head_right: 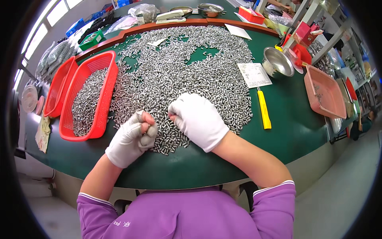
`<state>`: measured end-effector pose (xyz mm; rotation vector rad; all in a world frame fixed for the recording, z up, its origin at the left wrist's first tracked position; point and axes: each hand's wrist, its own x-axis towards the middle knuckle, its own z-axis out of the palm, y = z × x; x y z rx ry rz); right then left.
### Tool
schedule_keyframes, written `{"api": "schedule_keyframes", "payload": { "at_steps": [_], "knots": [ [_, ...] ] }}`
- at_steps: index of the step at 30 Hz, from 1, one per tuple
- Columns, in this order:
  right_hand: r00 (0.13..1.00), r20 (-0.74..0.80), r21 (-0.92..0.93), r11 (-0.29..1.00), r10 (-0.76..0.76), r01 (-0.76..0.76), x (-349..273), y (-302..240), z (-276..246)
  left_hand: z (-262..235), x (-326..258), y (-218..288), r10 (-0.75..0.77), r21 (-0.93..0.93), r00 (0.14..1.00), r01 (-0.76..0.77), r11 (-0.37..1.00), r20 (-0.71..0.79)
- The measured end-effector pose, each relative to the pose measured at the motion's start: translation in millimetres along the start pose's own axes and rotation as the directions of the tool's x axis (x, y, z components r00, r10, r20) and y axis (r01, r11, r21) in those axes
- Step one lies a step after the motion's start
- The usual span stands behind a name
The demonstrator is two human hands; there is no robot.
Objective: Scraping or trimming small metal pins using a utility knife at a factory workbench.
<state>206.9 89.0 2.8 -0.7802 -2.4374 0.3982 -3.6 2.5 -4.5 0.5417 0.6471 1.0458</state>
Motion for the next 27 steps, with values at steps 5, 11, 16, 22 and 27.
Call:
{"api": "schedule_keyframes", "payload": {
  "at_steps": [5,11,16,22,27],
  "knots": [
    [0.992,-0.087,0.245,0.963,-0.09,0.108,-1,-16,-14,2,0,-3,-0.162,-0.018,0.98,0.165,0.986,0.113],
    [0.992,-0.075,0.378,0.918,-0.102,0.123,-4,-18,-4,16,-2,-4,-0.157,0.064,0.987,0.158,0.985,-0.018],
    [0.998,-0.054,0.48,0.876,-0.012,0.036,-8,-20,-1,17,-1,-6,-0.089,0.241,0.988,0.118,0.963,-0.128],
    [0.99,-0.136,0.404,0.915,0.046,0.013,-4,-16,-9,18,-3,-1,-0.091,0.221,0.992,0.107,0.969,-0.083],
    [0.957,-0.212,0.297,0.92,-0.197,0.255,3,-22,-14,17,-3,-4,-0.078,0.148,0.994,0.09,0.985,-0.08]
  ]
}}
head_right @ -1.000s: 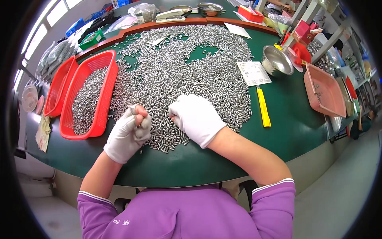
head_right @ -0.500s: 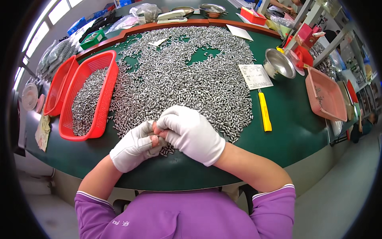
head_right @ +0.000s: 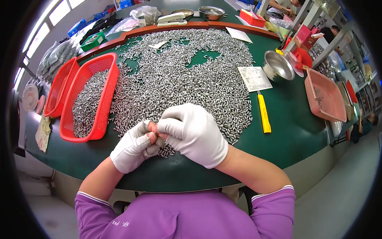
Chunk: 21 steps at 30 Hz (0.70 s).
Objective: Scraping or trimming small metal pins using a utility knife at a factory workbench.
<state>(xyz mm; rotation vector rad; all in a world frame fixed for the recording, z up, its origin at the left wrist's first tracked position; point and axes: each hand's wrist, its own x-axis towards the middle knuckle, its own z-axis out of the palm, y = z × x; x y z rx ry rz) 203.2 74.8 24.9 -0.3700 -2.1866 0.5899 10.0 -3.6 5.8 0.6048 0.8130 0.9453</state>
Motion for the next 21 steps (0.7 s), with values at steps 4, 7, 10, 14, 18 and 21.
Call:
{"api": "schedule_keyframes", "payload": {
  "at_steps": [4,7,10,14,18,21],
  "knots": [
    [0.997,0.001,-0.09,0.993,-0.072,0.071,0,0,1,-4,1,-1,0.008,-0.047,0.999,-0.006,0.999,0.034],
    [0.996,0.004,-0.109,0.99,-0.085,0.085,0,2,2,-3,1,-1,0.01,-0.069,0.999,-0.007,0.998,0.042],
    [0.997,0.017,-0.12,0.989,-0.08,0.082,1,2,0,-3,2,-1,0.011,-0.074,0.999,-0.007,0.997,0.046],
    [0.996,0.071,-0.377,0.926,0.053,-0.022,-1,9,-11,-5,1,2,0.075,-0.092,0.992,-0.066,0.994,0.099],
    [0.991,-0.041,-0.472,0.872,0.124,-0.129,-10,24,-9,-8,4,1,0.122,-0.147,0.989,-0.11,0.983,0.081],
    [0.979,0.052,-0.447,0.881,0.196,-0.152,-12,25,-5,-14,8,-3,0.121,-0.211,0.989,-0.102,0.972,0.083]
  ]
}}
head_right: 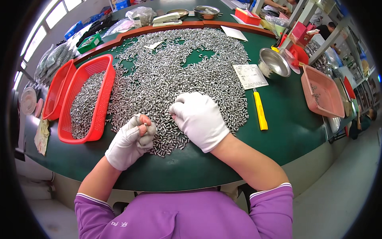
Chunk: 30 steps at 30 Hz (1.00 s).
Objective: Scraping or trimming small metal pins using a utility knife at a factory workbench.
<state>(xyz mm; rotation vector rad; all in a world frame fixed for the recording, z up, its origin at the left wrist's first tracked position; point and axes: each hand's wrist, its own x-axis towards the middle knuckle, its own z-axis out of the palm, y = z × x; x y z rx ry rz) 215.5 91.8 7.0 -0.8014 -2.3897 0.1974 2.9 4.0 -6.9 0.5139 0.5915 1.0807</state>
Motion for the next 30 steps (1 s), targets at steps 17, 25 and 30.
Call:
{"api": "schedule_keyframes", "payload": {
  "at_steps": [17,25,30],
  "knots": [
    [0.982,0.11,0.485,0.853,0.156,-0.19,2,-18,1,14,-5,3,-0.046,0.227,0.99,0.075,0.971,-0.13],
    [0.997,0.038,0.528,0.846,0.071,-0.08,-2,-22,-5,18,-1,1,-0.06,0.3,0.993,0.088,0.95,-0.101],
    [0.958,-0.241,-0.184,0.962,0.156,-0.203,0,9,-66,6,-5,5,0.022,0.209,0.999,-0.013,0.978,-0.038]
  ]
}}
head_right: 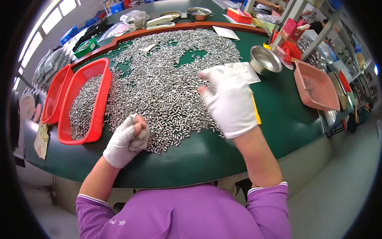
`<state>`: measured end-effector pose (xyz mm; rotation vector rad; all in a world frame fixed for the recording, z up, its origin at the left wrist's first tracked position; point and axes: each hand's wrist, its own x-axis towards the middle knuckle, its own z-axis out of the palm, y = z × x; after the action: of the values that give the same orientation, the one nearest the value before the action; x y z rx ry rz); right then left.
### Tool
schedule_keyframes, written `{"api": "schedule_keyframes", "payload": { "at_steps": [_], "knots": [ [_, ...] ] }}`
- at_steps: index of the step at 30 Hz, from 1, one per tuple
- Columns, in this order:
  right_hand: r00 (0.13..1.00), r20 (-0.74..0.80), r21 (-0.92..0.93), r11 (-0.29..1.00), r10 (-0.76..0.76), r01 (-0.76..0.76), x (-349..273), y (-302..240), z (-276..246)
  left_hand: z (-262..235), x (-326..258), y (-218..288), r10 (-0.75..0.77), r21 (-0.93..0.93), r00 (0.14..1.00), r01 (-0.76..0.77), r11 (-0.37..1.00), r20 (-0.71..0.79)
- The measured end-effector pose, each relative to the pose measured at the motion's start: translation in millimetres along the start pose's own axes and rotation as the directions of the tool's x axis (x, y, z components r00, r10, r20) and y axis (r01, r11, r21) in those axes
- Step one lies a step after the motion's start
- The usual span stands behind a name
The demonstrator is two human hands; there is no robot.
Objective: Scraping or trimming small metal pins using a utility knife at a factory workbench.
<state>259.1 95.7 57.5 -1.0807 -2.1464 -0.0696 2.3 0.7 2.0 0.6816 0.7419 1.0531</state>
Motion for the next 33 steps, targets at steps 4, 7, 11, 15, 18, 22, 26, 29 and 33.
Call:
{"api": "schedule_keyframes", "payload": {
  "at_steps": [4,7,11,15,18,22,26,29,33],
  "knots": [
    [0.864,0.072,-0.39,0.812,0.498,-0.435,-33,46,-42,-3,1,4,0.058,-0.106,0.998,-0.06,0.993,-0.023],
    [0.743,0.142,-0.504,0.694,0.654,-0.515,-65,69,-41,5,0,6,0.089,0.026,0.994,-0.087,0.996,-0.057],
    [0.722,0.126,-0.479,0.679,0.68,-0.556,-86,85,-31,17,-16,9,0.2,0.321,0.962,-0.132,0.938,-0.188],
    [0.818,-0.013,-0.355,0.762,0.576,-0.542,-104,95,-30,31,-41,8,0.333,0.705,0.898,-0.038,0.709,-0.287],
    [0.882,-0.038,0.117,0.879,0.469,-0.463,-103,48,-38,27,-69,-17,0.544,0.902,0.807,-0.036,0.431,-0.228],
    [0.943,0.295,0.378,0.925,-0.152,0.03,-112,-23,-47,18,-94,-38,0.56,0.979,0.806,0.123,0.163,-0.195],
    [0.795,0.569,0.332,0.943,-0.21,0.011,-114,-59,-23,20,-97,-47,0.578,0.985,0.802,0.168,0.029,-0.154],
    [0.784,0.575,0.255,0.962,-0.235,0.101,-108,-64,-17,25,-96,-46,0.556,0.977,0.81,0.214,0.017,-0.188],
    [0.846,0.439,0.225,0.949,-0.302,0.222,-98,-73,-8,25,-97,-46,0.564,0.98,0.809,0.198,0.005,-0.166]
  ]
}}
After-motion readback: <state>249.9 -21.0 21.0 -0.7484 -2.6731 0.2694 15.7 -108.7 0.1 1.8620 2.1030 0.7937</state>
